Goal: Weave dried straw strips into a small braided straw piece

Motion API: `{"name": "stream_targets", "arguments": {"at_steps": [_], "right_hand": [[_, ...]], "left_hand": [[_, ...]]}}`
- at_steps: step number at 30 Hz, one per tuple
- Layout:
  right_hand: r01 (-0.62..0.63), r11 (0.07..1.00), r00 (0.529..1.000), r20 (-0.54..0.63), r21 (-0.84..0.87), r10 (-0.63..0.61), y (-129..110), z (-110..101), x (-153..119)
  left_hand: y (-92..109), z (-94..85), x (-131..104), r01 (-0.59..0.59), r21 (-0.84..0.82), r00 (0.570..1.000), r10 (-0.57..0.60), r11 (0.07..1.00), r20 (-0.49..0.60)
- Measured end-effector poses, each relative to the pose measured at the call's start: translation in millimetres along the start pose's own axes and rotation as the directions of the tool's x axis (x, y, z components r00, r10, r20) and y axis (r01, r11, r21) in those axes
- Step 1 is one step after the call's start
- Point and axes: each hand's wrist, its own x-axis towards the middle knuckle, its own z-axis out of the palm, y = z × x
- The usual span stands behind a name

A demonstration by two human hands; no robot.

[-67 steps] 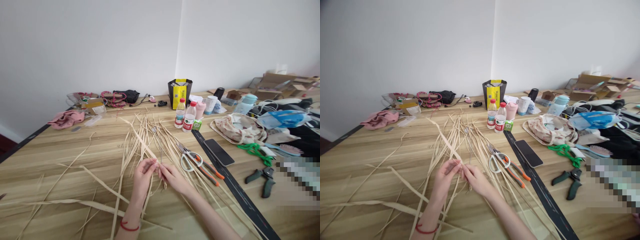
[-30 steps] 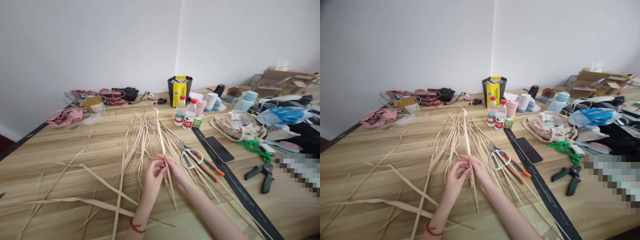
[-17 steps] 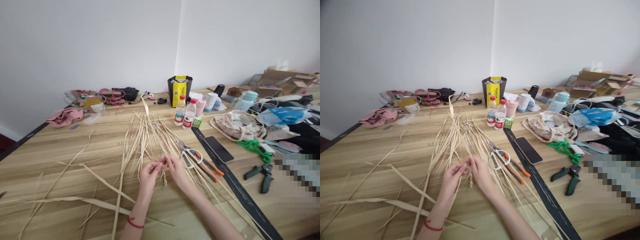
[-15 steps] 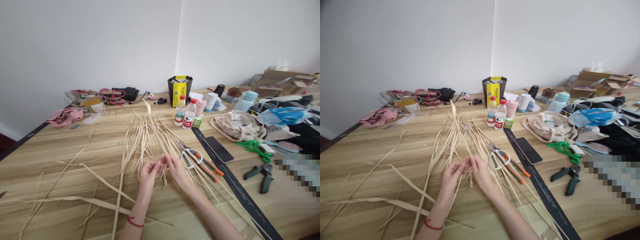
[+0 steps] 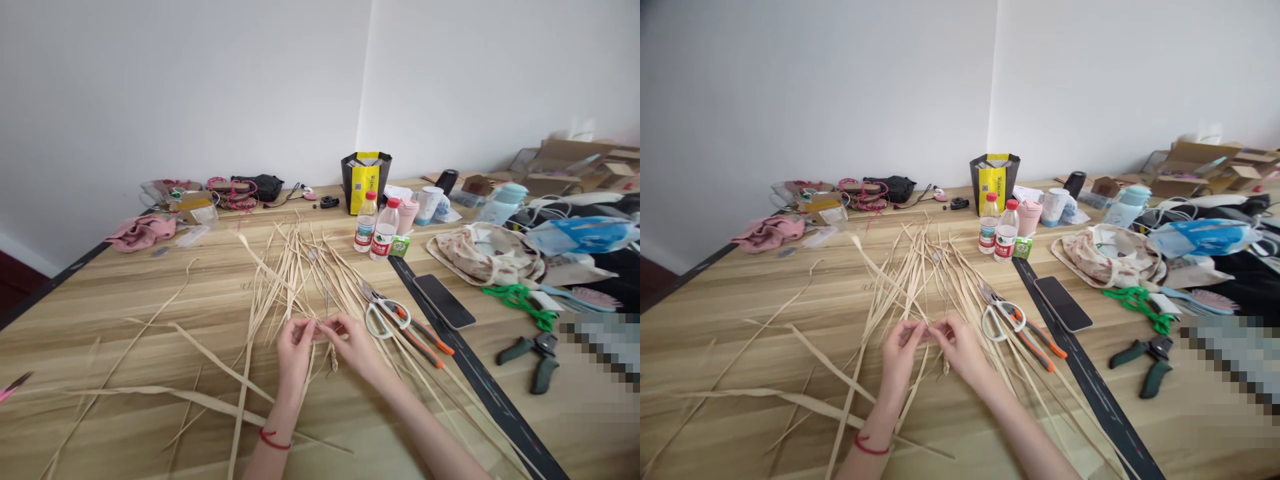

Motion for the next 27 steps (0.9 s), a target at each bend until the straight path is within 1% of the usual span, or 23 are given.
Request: {"name": "stream_targets", "arguments": {"at_steps": [5,12,15,21,27], "right_hand": [[-0.017,0.997,1.0,-0.011,0.074,0.018,3,0,1],[-0.11,0.961,0.992,-0.025,0.254,0.12,24,3,10],[-0.138,0.947,0.99,0.007,0.289,0.143,26,5,10],[-0.179,0.936,0.981,0.132,0.304,0.145,20,-2,8],[-0.213,0.918,0.974,0.141,0.335,0.175,28,-6,11]], "left_hand": [[3,0.2,0,-0.013,0.015,1.0,0.013,1.0,0.007],[6,4.6,-3,-0.028,-0.009,0.997,0.028,1.0,0.069],[6,5.2,-4,-0.033,-0.01,0.996,0.033,0.999,0.079],[8,2.1,-2,-0.049,-0.009,0.998,0.049,0.999,0.031],[5,2.6,-2,-0.05,-0.017,0.998,0.05,0.999,0.047]]}}
